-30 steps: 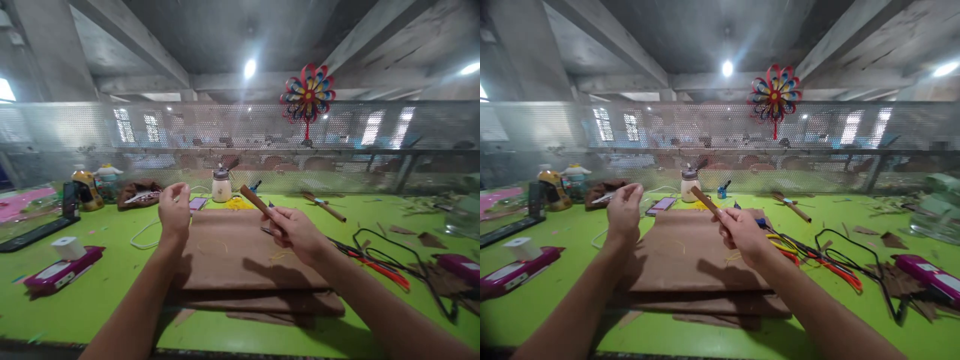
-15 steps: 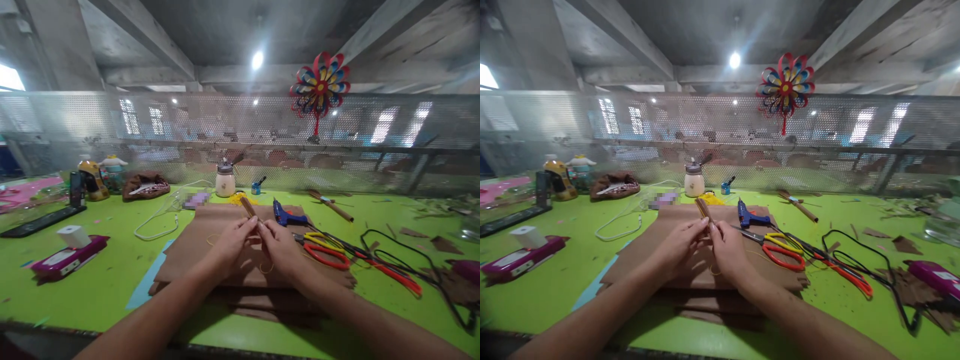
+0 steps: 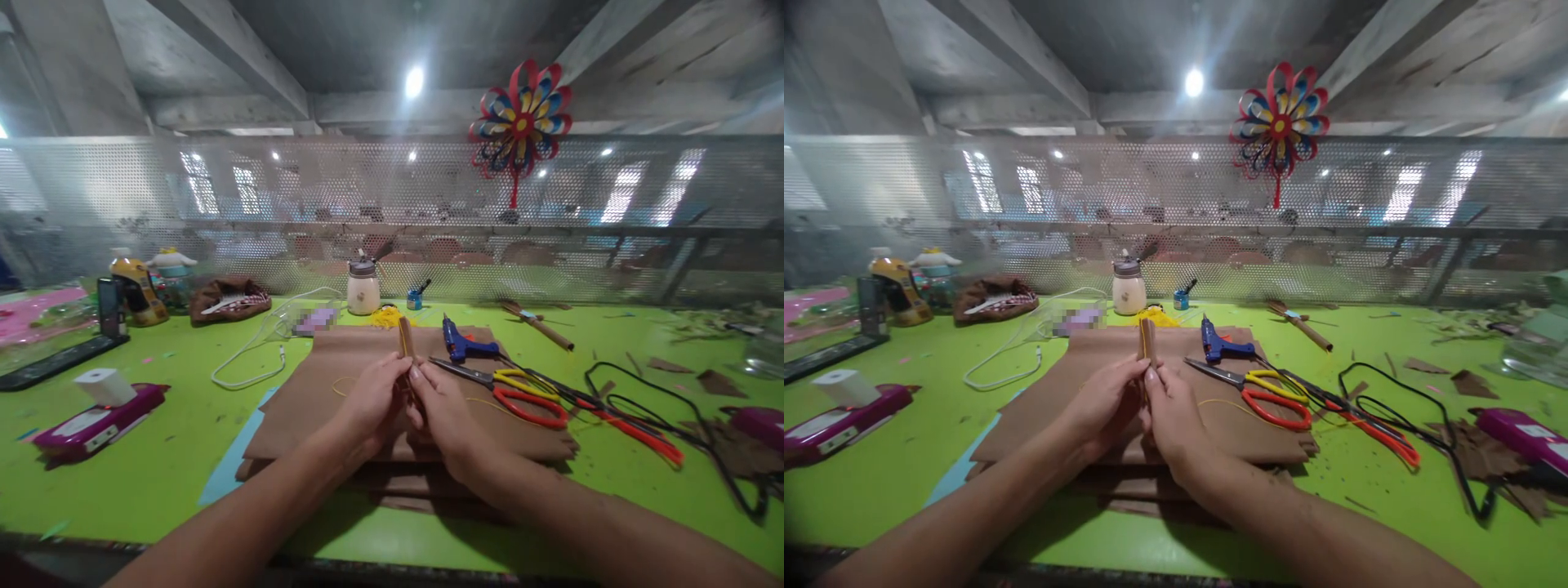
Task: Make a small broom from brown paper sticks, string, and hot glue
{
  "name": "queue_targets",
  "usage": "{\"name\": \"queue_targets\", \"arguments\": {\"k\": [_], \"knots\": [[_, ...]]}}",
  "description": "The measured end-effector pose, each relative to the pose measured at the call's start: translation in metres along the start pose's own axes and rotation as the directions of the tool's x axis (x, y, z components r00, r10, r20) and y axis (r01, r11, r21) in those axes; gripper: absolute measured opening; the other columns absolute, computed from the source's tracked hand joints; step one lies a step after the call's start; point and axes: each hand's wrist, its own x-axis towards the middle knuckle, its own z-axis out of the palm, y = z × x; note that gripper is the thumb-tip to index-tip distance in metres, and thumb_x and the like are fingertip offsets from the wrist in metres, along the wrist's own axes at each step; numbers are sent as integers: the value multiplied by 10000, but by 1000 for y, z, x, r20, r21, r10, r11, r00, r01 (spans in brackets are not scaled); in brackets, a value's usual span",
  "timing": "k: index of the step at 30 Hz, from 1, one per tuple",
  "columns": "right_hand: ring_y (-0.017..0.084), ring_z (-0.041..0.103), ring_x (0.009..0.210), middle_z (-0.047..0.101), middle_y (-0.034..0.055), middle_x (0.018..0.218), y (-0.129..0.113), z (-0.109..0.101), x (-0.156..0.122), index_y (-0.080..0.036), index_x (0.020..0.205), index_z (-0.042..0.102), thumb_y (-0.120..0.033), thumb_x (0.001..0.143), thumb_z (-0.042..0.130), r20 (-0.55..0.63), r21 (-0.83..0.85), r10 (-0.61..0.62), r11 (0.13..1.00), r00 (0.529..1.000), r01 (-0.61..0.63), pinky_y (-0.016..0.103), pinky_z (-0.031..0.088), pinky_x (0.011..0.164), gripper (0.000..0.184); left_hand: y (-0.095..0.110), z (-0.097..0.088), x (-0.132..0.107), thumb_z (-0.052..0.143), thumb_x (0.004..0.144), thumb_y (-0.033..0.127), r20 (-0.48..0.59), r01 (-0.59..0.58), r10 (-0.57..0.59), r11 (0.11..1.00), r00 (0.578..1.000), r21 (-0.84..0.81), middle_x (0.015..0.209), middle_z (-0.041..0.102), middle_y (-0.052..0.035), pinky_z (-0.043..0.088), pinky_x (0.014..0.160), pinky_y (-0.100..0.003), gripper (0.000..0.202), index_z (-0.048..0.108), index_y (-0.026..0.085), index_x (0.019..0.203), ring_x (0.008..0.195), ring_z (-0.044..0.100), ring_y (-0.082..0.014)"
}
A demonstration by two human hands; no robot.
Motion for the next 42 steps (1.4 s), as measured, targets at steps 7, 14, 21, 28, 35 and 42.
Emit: {"name": "queue_targets", "arguments": {"k": [7, 14, 21, 28, 35, 42], "knots": [[48, 247, 297, 366, -110, 388, -4, 6, -4, -213, 751, 402, -454, 850, 437, 23, 115, 132, 984, 991, -134, 155, 235, 307, 263, 3, -4, -1, 438, 833, 212, 24, 91, -91, 996, 996, -25, 685, 620, -47, 404, 293, -220, 224, 582, 97, 962, 385, 532, -124], [58, 280, 308, 392, -107, 390, -1, 7, -7, -202, 849, 438, -423, 852, 451, 105, 44, 81, 995, 991, -86, 162, 241, 320, 221, 12, -1, -4, 448, 814, 173, -98, 37, -36, 999, 995, 7, 727, 656, -79, 412, 306, -226, 164, 576, 101, 889, 432, 557, -139], [65, 383, 424, 484, -55, 515, -25, 6, -33, -167, 923, 552, -267, 895, 398, 333, -410, 38, 905, 942, 109, 185, 307, 445, 186, 32, -20, 2, 433, 835, 138, -163, -69, 52, 993, 985, -97, 660, 633, -78, 531, 602, -294, 120, 544, 100, 810, 641, 640, -176], [113, 506, 635, 626, 23, 675, -70, -8, -58, -148, 665, 627, -343, 861, 501, 806, -568, 163, 480, 569, 668, 222, 341, 573, 304, 29, -35, 12, 414, 843, 163, -105, -81, 80, 997, 991, -2, 599, 528, -3, 181, 321, -147, 122, 516, 116, 890, 371, 398, -48], [115, 501, 585, 604, 12, 634, -74, -49, -5, -154, 684, 641, -288, 851, 494, 383, -680, -257, 571, 887, 459, 240, 381, 562, 260, 20, -24, 4, 429, 851, 284, 29, -48, 43, 979, 999, 197, 579, 517, 18, 166, 361, -176, 209, 542, 127, 931, 369, 351, -44], [179, 574, 925, 605, 85, 1137, -54, -86, 41, -203, 1199, 547, -136, 693, 588, 181, -380, -294, 859, 938, 343, 308, 471, 744, 512, 11, -13, -5, 477, 828, 271, 159, 99, -140, 966, 977, 237, 553, 510, 12, 207, 391, -175, 204, 591, 116, 894, 415, 353, -49]]}}
